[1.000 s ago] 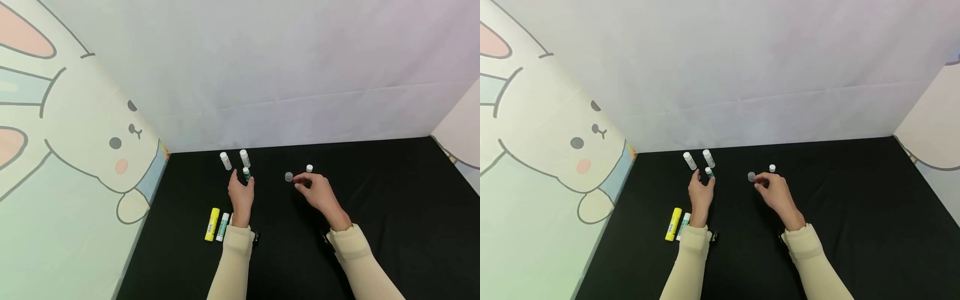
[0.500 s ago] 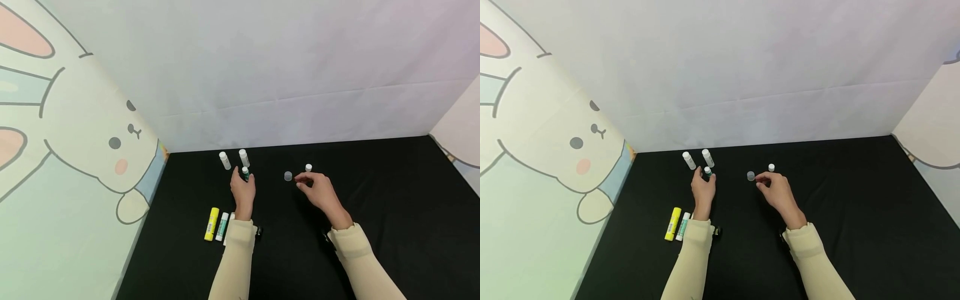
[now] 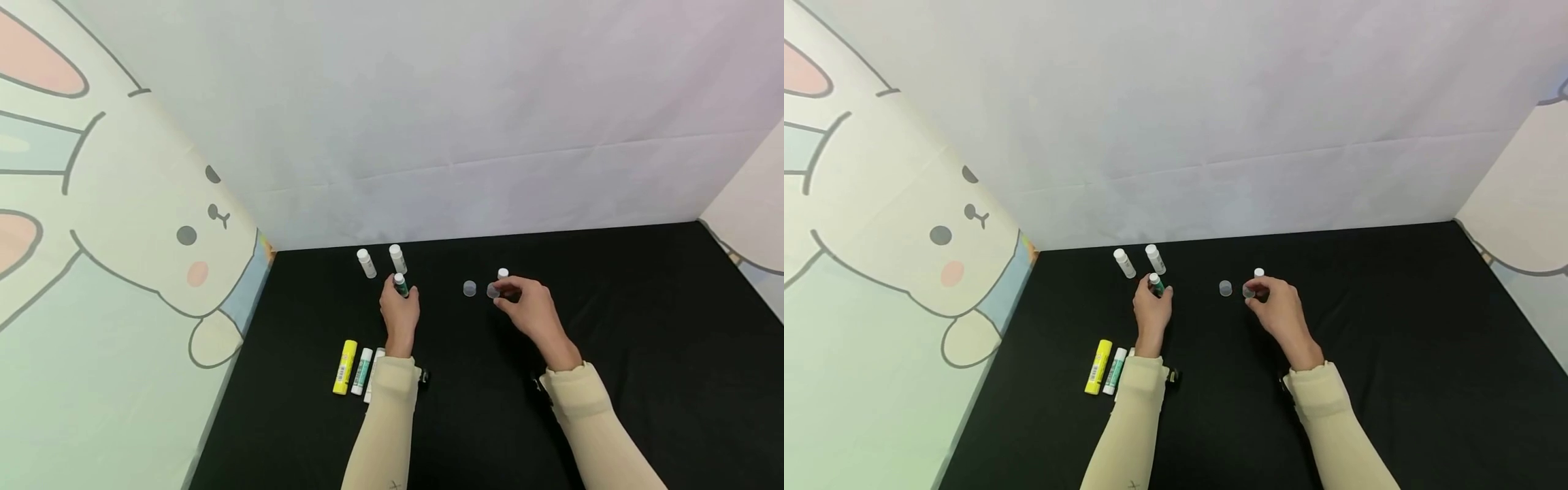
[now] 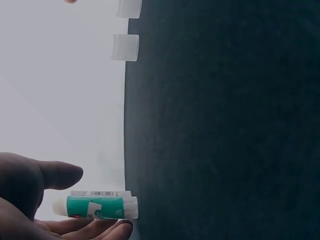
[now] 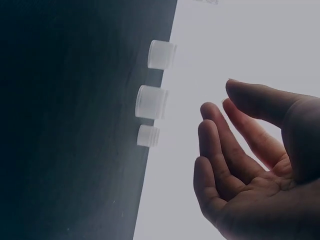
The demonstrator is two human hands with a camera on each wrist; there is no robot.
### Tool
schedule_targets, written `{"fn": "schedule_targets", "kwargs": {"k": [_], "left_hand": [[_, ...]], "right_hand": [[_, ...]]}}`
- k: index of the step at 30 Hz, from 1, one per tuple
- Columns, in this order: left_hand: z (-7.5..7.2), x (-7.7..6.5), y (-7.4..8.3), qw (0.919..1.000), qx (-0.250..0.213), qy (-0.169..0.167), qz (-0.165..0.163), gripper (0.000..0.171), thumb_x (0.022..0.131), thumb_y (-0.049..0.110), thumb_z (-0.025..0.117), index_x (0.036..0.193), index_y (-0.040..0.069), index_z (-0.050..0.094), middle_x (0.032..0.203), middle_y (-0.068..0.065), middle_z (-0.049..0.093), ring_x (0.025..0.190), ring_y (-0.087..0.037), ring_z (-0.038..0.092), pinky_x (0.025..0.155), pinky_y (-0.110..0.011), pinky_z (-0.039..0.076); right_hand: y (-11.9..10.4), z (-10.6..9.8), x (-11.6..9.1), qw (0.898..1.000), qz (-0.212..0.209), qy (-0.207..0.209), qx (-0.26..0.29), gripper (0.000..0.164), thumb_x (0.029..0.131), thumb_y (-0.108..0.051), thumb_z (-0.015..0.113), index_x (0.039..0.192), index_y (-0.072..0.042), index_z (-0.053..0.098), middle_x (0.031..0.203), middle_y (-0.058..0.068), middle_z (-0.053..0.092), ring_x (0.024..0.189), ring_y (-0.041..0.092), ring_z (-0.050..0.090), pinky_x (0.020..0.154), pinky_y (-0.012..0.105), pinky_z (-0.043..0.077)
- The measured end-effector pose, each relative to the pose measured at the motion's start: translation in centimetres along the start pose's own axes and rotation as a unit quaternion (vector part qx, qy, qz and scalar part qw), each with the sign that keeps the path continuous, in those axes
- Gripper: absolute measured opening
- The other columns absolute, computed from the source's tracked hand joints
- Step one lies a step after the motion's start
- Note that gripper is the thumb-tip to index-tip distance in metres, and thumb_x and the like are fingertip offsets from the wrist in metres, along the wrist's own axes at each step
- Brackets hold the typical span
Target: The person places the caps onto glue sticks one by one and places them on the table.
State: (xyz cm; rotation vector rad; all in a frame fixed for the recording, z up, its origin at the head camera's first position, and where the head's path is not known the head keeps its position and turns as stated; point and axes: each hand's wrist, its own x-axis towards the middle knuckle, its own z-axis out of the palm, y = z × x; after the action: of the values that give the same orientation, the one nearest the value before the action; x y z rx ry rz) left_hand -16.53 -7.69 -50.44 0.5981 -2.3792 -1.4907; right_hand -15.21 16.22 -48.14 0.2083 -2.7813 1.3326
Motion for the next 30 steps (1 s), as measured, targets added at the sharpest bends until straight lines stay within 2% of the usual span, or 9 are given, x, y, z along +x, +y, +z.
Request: {"fn": "schedule_targets", "kwargs": {"k": [4, 9, 14, 24, 30], "left_hand": [[0.3, 0.1, -0.3, 1.0, 0.004, 0.001, 0.007, 0.049, 0.1, 0.006, 0.072, 0.145, -0.003, 0.057, 0.142, -0.023, 0.063, 0.131, -0.041, 0.061, 0.11, -0.057, 0.048], [0.5, 0.3, -0.5, 0.9999, 0.008, 0.006, 0.007, 0.045, 0.101, 0.006, 0.07, 0.144, -0.004, 0.058, 0.14, -0.023, 0.064, 0.13, -0.042, 0.062, 0.109, -0.057, 0.048], [0.6, 0.5, -0.6, 0.9998, 0.016, 0.007, 0.006, 0.041, 0.102, 0.006, 0.068, 0.141, -0.003, 0.06, 0.135, -0.023, 0.066, 0.126, -0.042, 0.063, 0.108, -0.057, 0.049], [0.3, 0.4, -1.0, 0.9989, 0.034, 0.016, 0.028, 0.02, 0.105, 0.006, 0.065, 0.122, -0.004, 0.07, 0.116, -0.022, 0.072, 0.109, -0.042, 0.069, 0.098, -0.057, 0.053], [0.2, 0.1, -0.6, 0.9983, 0.043, 0.01, 0.037, 0.017, 0.104, 0.008, 0.066, 0.118, -0.002, 0.071, 0.113, -0.02, 0.072, 0.106, -0.039, 0.069, 0.095, -0.055, 0.054]], "right_hand": [[0.5, -0.2, 0.3, 1.0, 0.011, 0.01, -0.007, 0.029, 0.095, 0.0, 0.076, 0.124, 0.003, 0.073, 0.117, 0.027, 0.071, 0.104, 0.042, 0.067, 0.077, 0.047, 0.053], [1.2, -0.4, 0.8, 0.999, 0.017, 0.022, -0.017, 0.033, 0.096, 0.0, 0.074, 0.128, 0.003, 0.07, 0.125, 0.029, 0.064, 0.109, 0.045, 0.065, 0.084, 0.056, 0.054], [1.9, -0.6, 1.7, 0.999, 0.022, 0.026, -0.022, 0.033, 0.099, 0.003, 0.067, 0.132, 0.004, 0.067, 0.131, 0.03, 0.058, 0.112, 0.047, 0.063, 0.09, 0.06, 0.052], [3.1, -0.2, 4.1, 0.998, 0.032, -0.029, -0.047, 0.04, 0.101, 0.003, 0.064, 0.14, 0.004, 0.062, 0.136, 0.032, 0.057, 0.119, 0.047, 0.059, 0.094, 0.06, 0.051], [3.2, -0.2, 5.2, 0.996, 0.038, -0.064, -0.05, 0.043, 0.102, 0.002, 0.064, 0.144, 0.003, 0.06, 0.141, 0.032, 0.054, 0.124, 0.048, 0.058, 0.086, 0.055, 0.053]]}}
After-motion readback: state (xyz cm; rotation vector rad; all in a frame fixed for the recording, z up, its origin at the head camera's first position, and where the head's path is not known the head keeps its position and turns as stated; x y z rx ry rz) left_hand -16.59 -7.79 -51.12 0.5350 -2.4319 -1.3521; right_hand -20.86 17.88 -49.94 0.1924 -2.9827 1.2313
